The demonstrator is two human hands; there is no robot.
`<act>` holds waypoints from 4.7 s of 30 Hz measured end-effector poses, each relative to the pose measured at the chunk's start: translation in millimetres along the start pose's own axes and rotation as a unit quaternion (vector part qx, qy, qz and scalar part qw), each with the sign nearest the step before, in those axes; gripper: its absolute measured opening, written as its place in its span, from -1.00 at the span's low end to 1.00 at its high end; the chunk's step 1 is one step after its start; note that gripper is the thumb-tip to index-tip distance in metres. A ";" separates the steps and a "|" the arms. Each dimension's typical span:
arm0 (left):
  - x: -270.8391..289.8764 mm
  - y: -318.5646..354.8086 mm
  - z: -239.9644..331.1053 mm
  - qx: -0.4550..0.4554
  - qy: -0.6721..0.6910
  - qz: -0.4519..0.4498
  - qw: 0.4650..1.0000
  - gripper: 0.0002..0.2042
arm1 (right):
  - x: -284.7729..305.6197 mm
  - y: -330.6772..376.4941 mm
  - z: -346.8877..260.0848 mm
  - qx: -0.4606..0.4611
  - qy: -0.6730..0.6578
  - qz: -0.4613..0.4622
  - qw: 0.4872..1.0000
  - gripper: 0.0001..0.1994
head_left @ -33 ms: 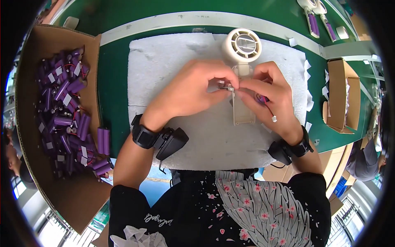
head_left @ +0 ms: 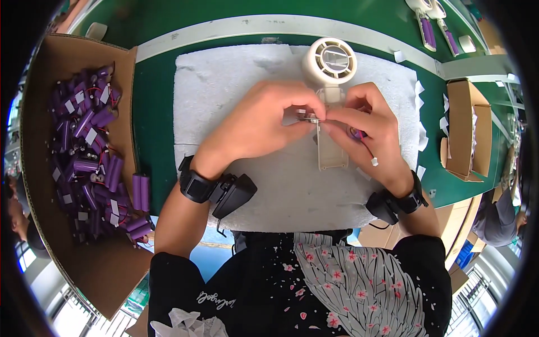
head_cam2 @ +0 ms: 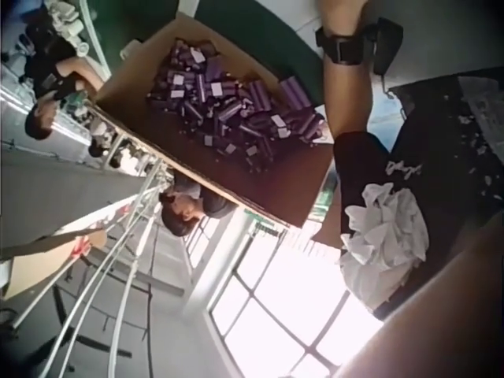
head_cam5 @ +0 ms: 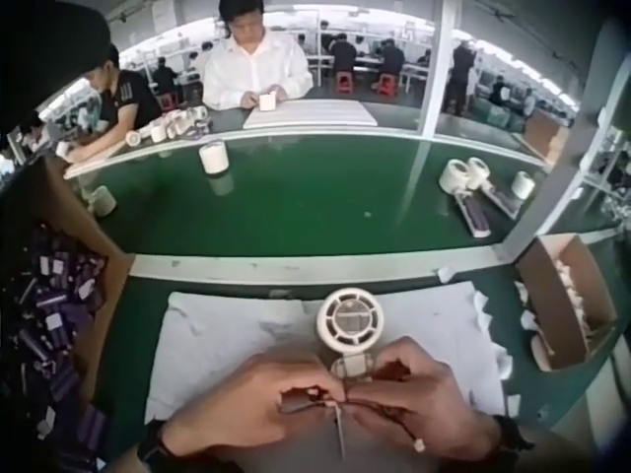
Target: Assembling small handheld fans by installing the circuit board, wiring, and batteries into the plastic housing.
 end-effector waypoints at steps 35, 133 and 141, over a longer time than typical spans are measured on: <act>1.3 6.4 1.9 -0.025 0.012 0.068 0.997 -0.80 | 0.9 -2.1 1.9 -0.012 -0.081 -0.021 0.996 -0.79; 2.9 4.2 -22.0 0.040 0.277 -0.044 0.959 -0.68 | -9.6 -0.3 -3.0 0.010 0.001 -0.027 1.000 -0.84; 2.5 4.2 -23.5 0.043 0.278 -0.051 0.958 -0.71 | -0.6 0.5 -4.8 0.009 -0.043 -0.028 0.999 -0.88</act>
Point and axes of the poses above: each hand's wrist, its own y-axis away from the middle knuckle, its own x-axis out of the back of the hand, z = x × y, the point moved 8 cm from there along -y, towards the middle knuckle, and after that the axes turned 6 degrees about -z, right-handed, at the moved point
